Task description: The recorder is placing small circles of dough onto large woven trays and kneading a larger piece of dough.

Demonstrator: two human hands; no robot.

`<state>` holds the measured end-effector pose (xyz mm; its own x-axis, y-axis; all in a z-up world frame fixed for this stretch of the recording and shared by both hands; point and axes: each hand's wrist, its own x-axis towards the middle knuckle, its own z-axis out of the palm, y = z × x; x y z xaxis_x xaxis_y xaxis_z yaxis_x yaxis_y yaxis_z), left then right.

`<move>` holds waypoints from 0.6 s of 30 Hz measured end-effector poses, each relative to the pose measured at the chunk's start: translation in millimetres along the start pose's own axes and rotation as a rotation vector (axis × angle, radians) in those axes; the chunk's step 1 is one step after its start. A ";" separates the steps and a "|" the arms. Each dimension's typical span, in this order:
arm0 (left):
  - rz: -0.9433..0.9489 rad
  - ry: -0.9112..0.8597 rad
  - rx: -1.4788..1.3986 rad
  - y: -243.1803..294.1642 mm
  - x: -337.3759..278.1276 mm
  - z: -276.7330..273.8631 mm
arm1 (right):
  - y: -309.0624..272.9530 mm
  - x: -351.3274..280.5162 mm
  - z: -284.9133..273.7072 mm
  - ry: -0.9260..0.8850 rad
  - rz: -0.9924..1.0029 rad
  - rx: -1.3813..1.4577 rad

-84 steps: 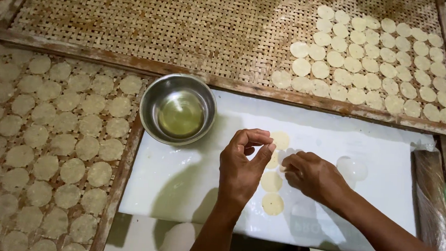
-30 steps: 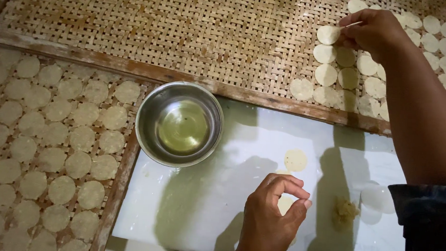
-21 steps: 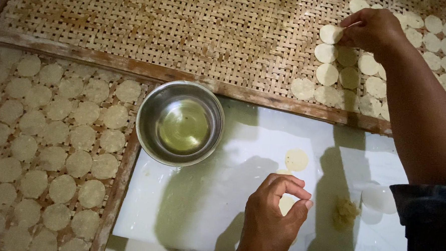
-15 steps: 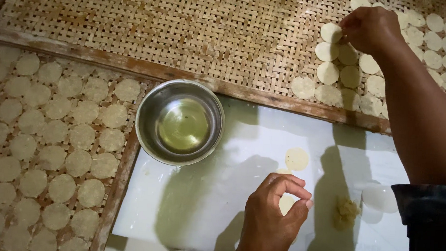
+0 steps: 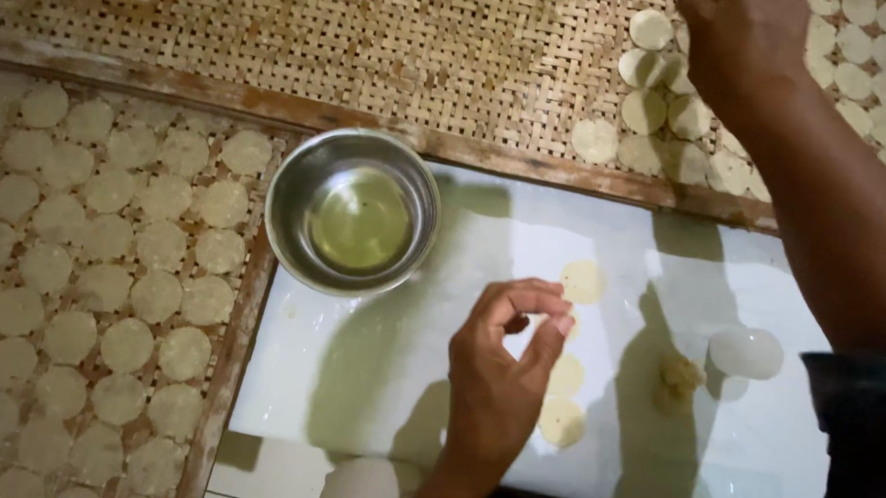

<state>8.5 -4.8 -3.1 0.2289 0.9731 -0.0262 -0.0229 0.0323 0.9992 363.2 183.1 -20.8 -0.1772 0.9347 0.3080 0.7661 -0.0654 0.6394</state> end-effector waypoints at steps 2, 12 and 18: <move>0.007 0.013 -0.039 5.3 4.0 -5.2 | -1.6 -7.5 -60.7 -0.085 0.071 0.189; 0.122 -0.006 -0.280 -2.4 1.1 -19.9 | -80.2 -156.6 -163.9 -0.680 0.184 1.079; 0.028 -0.004 -0.274 -1.2 6.2 -19.8 | -137.3 -185.6 -174.4 -0.537 0.253 1.182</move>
